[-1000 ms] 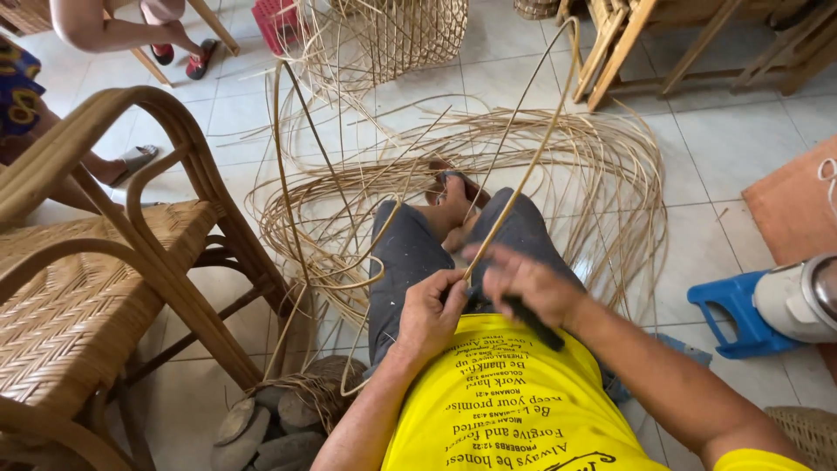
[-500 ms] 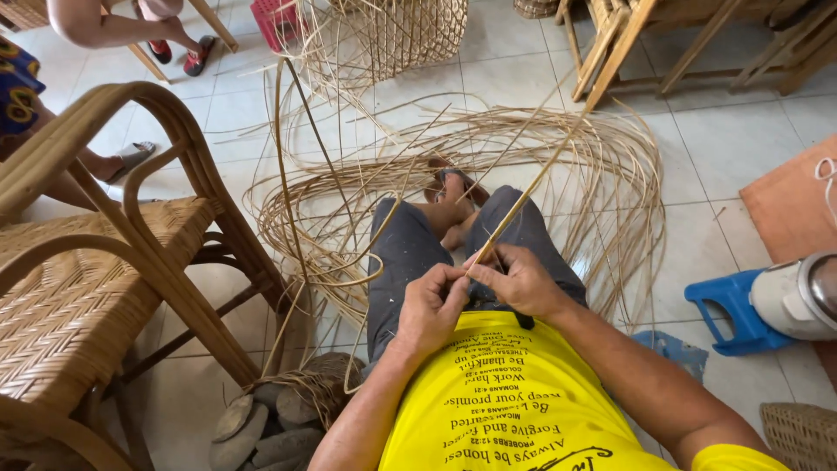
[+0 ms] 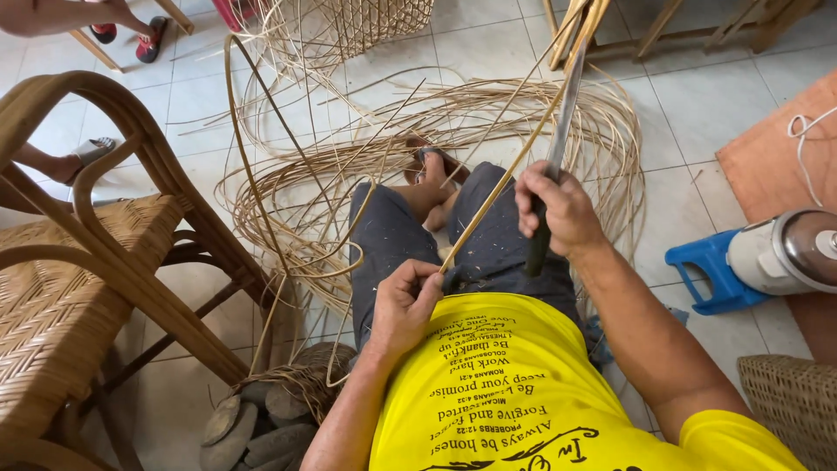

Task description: Splitting bamboo strips into thinner pieces using a hand knife for weaving or craft work.

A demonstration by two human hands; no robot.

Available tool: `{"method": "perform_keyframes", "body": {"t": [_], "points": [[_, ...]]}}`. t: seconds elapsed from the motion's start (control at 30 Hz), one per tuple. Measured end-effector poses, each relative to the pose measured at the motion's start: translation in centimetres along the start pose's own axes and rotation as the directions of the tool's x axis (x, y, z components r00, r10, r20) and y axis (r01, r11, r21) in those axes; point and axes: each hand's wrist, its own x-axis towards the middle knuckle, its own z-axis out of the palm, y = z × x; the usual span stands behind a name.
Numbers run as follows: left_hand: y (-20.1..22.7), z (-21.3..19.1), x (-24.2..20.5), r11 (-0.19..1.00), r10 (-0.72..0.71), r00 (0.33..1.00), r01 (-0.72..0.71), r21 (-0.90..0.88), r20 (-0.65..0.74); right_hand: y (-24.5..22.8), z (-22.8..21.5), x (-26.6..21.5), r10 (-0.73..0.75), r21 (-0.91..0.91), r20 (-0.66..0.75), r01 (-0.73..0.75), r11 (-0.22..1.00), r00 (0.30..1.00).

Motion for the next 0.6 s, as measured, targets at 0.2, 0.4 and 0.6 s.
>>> {"method": "perform_keyframes", "body": {"t": [0.2,0.4,0.6], "points": [[-0.6,0.2,0.5,1.0,0.019,1.0,-0.019,-0.025,0.009,1.4,4.0,-4.9,0.163,-0.01,0.463,-0.179,0.984,0.871],[-1.3,-0.6,-0.5,0.998,0.053,0.998,-0.054,0.017,0.026,-1.5,3.2,-2.6,0.147,0.127,0.511,-0.243,0.962,0.847],[-1.4,-0.1,-0.6,0.999,0.049,0.999,-0.049,0.014,0.01,-0.7,2.9,-2.4,0.176,0.105,0.43,-0.243,0.964,0.886]]}}
